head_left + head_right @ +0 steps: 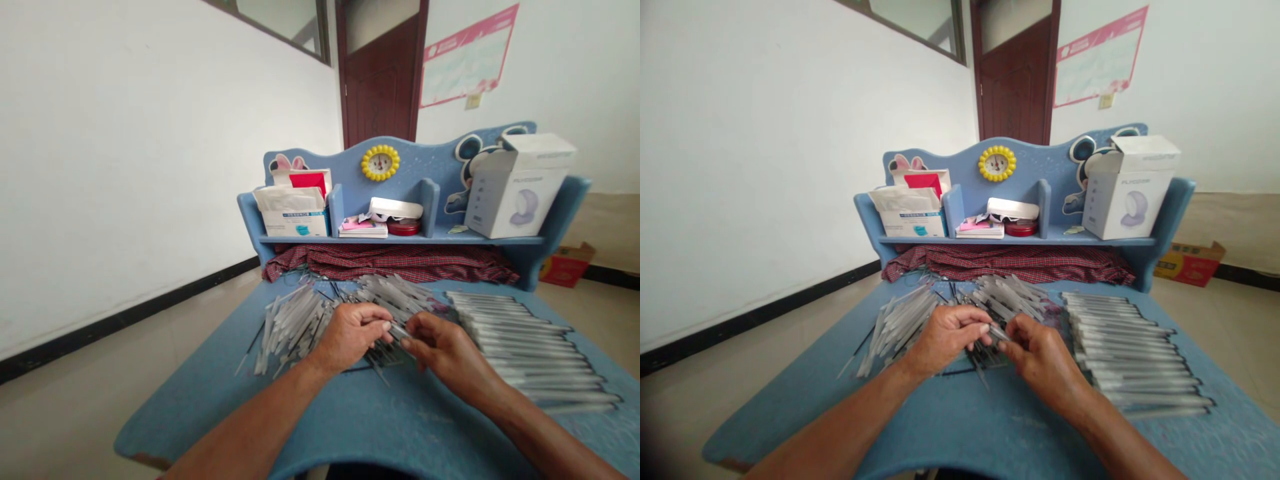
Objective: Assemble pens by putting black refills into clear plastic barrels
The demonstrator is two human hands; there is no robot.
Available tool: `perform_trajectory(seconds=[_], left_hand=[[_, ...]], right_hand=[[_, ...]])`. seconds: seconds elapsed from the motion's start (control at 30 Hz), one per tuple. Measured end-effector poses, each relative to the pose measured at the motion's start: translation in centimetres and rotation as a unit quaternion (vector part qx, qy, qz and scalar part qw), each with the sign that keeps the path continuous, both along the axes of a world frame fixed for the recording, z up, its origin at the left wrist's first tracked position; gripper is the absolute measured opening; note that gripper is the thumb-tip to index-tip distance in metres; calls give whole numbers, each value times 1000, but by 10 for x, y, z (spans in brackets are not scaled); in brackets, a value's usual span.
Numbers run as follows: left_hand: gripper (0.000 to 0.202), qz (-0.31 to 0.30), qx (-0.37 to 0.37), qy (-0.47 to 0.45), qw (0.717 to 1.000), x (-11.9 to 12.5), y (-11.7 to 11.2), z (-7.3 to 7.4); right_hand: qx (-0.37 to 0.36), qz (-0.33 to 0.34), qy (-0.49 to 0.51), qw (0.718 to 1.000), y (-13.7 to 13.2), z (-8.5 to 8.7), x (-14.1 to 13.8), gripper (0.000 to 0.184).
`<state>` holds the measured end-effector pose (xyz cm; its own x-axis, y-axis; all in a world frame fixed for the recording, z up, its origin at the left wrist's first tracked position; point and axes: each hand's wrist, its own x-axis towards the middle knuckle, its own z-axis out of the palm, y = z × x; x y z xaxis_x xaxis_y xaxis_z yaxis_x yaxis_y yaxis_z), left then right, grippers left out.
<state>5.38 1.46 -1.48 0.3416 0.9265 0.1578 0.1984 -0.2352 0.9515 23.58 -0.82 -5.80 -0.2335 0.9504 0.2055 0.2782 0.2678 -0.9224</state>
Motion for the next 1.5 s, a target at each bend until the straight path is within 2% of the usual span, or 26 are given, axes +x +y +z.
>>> perform_trajectory(seconds=[0.23,0.37,0.47,0.67,0.87,1.03,1.13,1.23,1.33,1.4,1.5], left_hand=[[15,-17,-4,-9,1000,0,-1,4],[15,-12,-3,-11,1000,0,-2,3],[15,-18,1,-10,1000,0,-2,2],[16,-39,3,-8,999,0,-1,2],[17,-54,8,-3,999,-3,-1,3],[22,-54,13,25,998,-5,-2,9],[22,-51,37,104,993,-12,0,18],[14,-104,76,269,954,-23,6,26],[9,-156,126,424,883,-33,11,29],[9,-148,155,495,842,-36,12,30],[9,-137,173,558,800,-34,10,30]], right_hand=[[-35,47,2,998,-3,10,1,31],[-51,40,69,996,-3,9,-2,22],[-46,29,98,994,-3,7,-4,25],[-37,41,59,997,-4,13,0,28],[-88,54,51,993,-7,24,-2,37],[-95,46,73,992,-7,24,-1,35],[-63,21,82,994,-6,24,1,34],[-52,3,89,995,-5,25,4,34],[-58,-4,97,994,-4,24,5,34],[-66,-6,107,992,-3,23,6,34],[-72,-19,130,989,-4,25,6,35]])
